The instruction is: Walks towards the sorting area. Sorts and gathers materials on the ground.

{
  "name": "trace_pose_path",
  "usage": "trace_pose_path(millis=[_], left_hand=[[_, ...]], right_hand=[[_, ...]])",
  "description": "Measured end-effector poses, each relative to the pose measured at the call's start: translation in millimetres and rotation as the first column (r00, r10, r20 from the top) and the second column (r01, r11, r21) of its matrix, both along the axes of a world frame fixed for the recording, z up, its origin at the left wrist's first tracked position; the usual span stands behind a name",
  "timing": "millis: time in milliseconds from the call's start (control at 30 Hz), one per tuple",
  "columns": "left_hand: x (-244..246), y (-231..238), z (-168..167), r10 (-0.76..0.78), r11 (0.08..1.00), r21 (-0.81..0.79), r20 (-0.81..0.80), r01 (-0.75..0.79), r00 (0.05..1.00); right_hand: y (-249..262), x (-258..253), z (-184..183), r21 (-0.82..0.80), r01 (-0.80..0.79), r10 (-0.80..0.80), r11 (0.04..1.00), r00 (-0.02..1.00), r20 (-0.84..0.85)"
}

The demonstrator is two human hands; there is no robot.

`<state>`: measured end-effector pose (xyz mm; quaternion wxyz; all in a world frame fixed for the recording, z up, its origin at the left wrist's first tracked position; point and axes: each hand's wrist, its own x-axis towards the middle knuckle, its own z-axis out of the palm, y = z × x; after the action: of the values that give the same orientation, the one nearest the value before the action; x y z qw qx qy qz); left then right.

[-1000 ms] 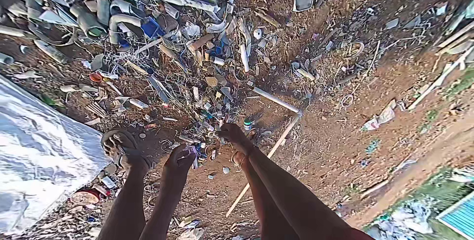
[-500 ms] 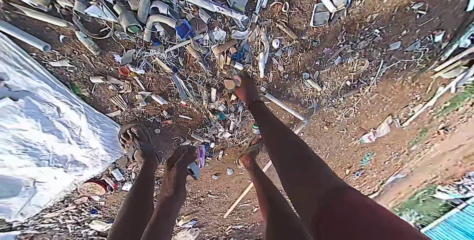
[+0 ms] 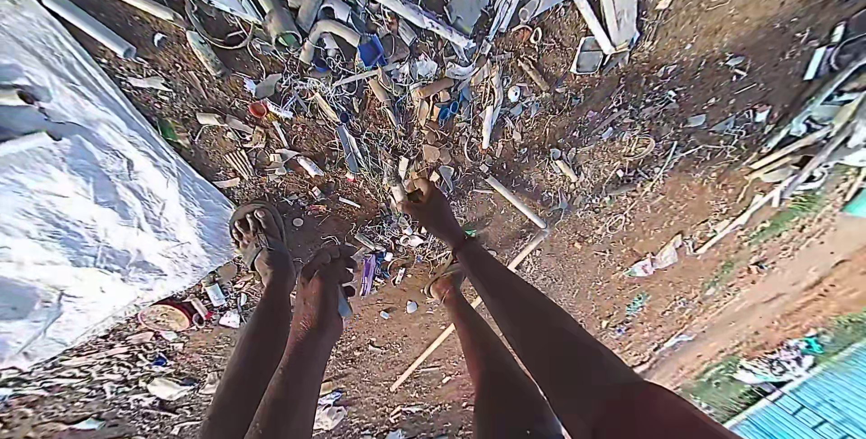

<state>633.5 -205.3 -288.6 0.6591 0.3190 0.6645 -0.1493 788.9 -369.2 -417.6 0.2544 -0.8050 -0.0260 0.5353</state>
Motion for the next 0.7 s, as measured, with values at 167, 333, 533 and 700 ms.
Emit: trace_pose_path(millis=[167,333,533,700], left_hand=[[-8.3,1.9,2.5,-0.008,0.999,0.053,-0.008,0.009,1.000],[-27.8,8.8,7.6,0.127,0.987,0.099,0.006,-0.127,0.992],[-51.3,29.7,23.0,0.260,0.958,0.097,0.090,-0.268,0.962],[-88.2,66.9,21.2,0.380,0.923,0.009,0.125,-0.384,0.917]], right_hand=[[51.5,-80.6,96.5,0.238,0.156,-0.081,0.959,0.950,-0.301],[79.4,-84.0,118.6,0.245,0.119,0.004,0.962,0.894,-0.449],[91.8,-65.8,100.9,-0.074,-0.324,0.309,0.943,0.937,-0.166],[131.5,-79.4,101.4,-0.235,-0.480,0.463,0.845,0.877,-0.129]])
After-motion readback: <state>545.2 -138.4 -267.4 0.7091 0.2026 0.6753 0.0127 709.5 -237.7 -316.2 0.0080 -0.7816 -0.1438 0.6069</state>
